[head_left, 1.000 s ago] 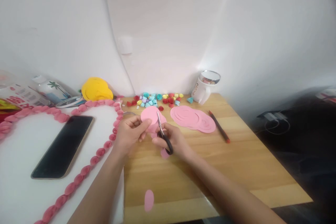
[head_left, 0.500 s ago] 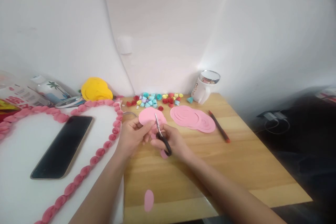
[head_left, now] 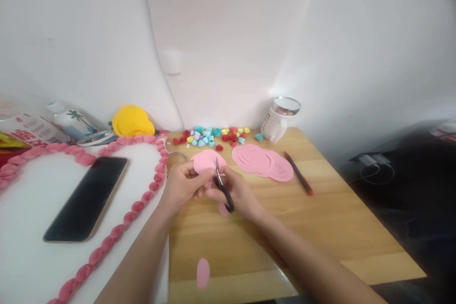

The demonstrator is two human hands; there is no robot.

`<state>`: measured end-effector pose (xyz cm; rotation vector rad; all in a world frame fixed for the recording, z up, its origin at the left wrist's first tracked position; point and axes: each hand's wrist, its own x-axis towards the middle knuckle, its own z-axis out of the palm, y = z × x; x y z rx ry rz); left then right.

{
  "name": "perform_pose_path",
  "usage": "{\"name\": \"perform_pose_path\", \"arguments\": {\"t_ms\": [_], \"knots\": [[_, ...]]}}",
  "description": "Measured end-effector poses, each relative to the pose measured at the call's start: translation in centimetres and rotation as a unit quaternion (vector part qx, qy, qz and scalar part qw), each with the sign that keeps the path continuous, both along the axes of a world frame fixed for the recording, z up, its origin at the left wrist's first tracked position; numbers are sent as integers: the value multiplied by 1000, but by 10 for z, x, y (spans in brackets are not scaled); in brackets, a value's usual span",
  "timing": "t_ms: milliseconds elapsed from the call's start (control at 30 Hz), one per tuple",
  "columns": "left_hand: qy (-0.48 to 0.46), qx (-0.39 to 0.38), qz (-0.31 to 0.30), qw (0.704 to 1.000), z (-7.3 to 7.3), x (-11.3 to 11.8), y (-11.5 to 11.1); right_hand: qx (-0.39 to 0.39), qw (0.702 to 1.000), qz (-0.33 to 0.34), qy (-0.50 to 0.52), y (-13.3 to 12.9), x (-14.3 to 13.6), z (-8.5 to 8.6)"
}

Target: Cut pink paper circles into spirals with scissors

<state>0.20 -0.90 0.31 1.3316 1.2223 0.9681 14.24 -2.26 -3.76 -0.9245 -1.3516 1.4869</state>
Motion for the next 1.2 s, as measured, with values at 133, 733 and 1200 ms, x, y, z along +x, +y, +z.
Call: {"name": "perform_pose_path", "arguments": {"t_ms": [133,733,1200], "knots": [[-6,0,2,1000,-1,-1,1,1,1000,2,-6,0,1,0],[-2,14,4,1000,1,-3,1,-31,999,-5,13,0,2,-2],[-14,22,7,1000,-5,-6,3,-36,999,-13,16,0,2,-2]]}}
